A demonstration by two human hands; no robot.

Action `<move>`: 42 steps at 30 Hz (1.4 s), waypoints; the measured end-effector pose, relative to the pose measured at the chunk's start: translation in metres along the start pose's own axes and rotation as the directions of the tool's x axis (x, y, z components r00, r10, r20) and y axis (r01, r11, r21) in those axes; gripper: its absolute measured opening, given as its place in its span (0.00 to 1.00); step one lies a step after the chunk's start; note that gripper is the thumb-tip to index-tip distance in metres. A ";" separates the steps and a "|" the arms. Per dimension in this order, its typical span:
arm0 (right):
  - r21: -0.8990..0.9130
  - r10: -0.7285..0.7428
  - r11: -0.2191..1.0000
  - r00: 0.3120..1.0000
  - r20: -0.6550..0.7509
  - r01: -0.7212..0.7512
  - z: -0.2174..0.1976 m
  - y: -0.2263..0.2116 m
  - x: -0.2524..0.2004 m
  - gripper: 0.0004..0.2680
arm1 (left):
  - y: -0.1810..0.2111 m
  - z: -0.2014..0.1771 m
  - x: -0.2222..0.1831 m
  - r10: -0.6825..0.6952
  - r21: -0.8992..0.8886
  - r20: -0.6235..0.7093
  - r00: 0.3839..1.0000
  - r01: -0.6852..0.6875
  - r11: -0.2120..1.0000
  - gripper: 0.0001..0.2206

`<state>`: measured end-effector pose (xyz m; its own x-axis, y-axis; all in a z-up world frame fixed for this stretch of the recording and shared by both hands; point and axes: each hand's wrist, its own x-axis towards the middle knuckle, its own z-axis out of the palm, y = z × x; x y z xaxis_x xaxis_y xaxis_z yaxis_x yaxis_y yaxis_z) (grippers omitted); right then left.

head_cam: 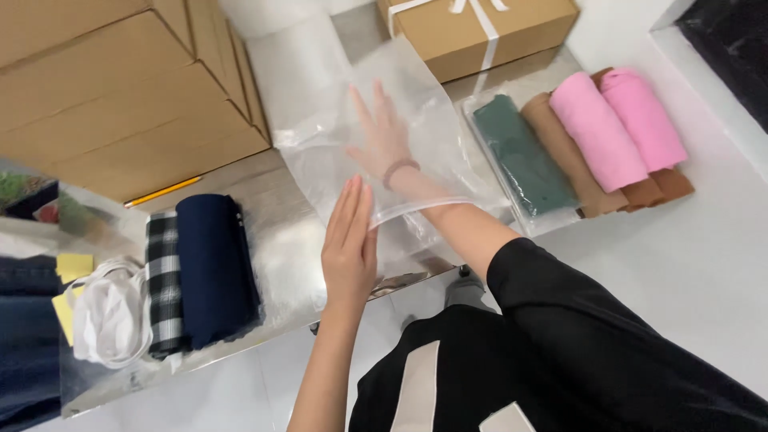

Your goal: The person wraps folded green and pink garments in bubble wrap on a metal table, then places the wrapped items into a cardboard box and closes the lid.

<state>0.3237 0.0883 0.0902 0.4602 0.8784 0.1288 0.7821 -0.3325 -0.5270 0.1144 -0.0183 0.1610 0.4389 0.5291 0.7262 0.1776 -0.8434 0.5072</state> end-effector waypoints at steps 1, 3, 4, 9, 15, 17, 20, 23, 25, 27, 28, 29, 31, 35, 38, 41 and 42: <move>-0.005 0.018 1.000 1.000 -0.010 -0.018 -0.003 0.002 -0.008 0.42 | -0.005 0.006 -0.002 0.008 -0.017 0.010 1.000 -0.008 1.000 0.20; 0.091 -0.134 0.986 0.990 -0.039 0.137 -0.008 0.004 -0.019 0.38 | -0.017 0.018 -0.005 -0.012 0.018 0.012 1.000 0.012 1.000 0.21; 0.086 -0.115 0.989 0.992 -0.047 0.119 -0.003 0.017 -0.033 0.38 | -0.021 0.022 -0.009 -0.005 0.001 0.024 1.000 0.005 1.000 0.21; 0.232 -0.152 0.970 0.924 0.351 0.072 -0.037 0.088 -0.130 0.23 | -0.053 0.056 -0.040 -0.111 0.117 0.179 0.978 0.091 0.989 0.24; 0.158 0.225 0.967 0.962 -0.157 -0.201 -0.107 0.254 -0.181 0.05 | -0.105 0.086 -0.104 -0.377 0.306 0.365 0.851 0.273 0.912 0.28; -0.035 0.159 0.982 0.914 -0.374 -0.185 -0.143 0.307 -0.176 0.06 | -0.108 0.090 -0.116 -0.417 0.332 0.379 0.826 0.300 0.894 0.30; -0.155 0.168 0.943 0.823 -0.542 -0.294 -0.176 0.363 -0.157 0.16 | -0.112 0.094 -0.124 -0.480 0.396 0.382 0.790 0.330 0.857 0.32; -0.077 0.404 0.880 0.824 -0.397 -0.469 -0.191 0.388 -0.140 0.25 | -0.109 0.096 -0.123 -0.520 0.441 0.376 0.767 0.345 0.828 0.32; -0.080 0.498 0.843 0.827 -0.260 -0.532 -0.199 0.374 -0.133 0.28 | -0.108 0.096 -0.123 -0.543 0.461 0.362 0.757 0.361 0.811 0.31; -0.133 0.619 0.769 0.780 -0.091 -0.626 -0.214 0.337 -0.133 0.34 | -0.110 0.097 -0.125 -0.554 0.449 0.354 0.754 0.383 0.808 0.30; -0.135 0.610 0.777 0.789 -0.081 -0.615 -0.216 0.331 -0.131 0.34 | -0.110 0.098 -0.125 -0.564 0.458 0.342 0.752 0.391 0.798 0.30; -0.149 0.634 0.758 0.771 -0.058 -0.635 -0.219 0.325 -0.129 0.37 | -0.110 0.098 -0.125 -0.563 0.455 0.337 0.755 0.393 0.799 0.30; -0.166 0.648 0.747 0.761 -0.030 -0.643 -0.219 0.323 -0.121 0.39 | -0.113 0.099 -0.127 -0.567 0.457 0.321 0.758 0.401 0.794 0.30; -0.248 0.642 0.726 0.762 -0.091 -0.641 -0.210 0.320 -0.116 0.38 | -0.119 0.101 -0.133 -0.495 0.442 0.284 0.821 0.346 0.828 0.30; -0.175 0.641 0.740 0.759 -0.109 -0.650 -0.213 0.305 -0.119 0.38 | -0.113 0.097 -0.127 -0.499 0.375 0.312 0.809 0.378 0.847 0.32; -0.022 0.639 0.766 0.765 -0.079 -0.642 -0.206 0.276 -0.124 0.36 | -0.074 0.101 -0.090 -0.592 0.157 0.389 0.706 0.582 0.798 0.28; 0.046 0.648 0.761 0.760 -0.049 -0.647 -0.199 0.261 -0.129 0.35 | -0.057 0.101 -0.075 -0.637 -0.019 0.447 0.628 0.718 0.695 0.22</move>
<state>0.5520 -0.1800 0.1036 0.8773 0.4350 -0.2029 0.2785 -0.8056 -0.5229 0.1602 -0.0197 0.0310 0.5562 0.8277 -0.0741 0.4223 -0.2047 0.8830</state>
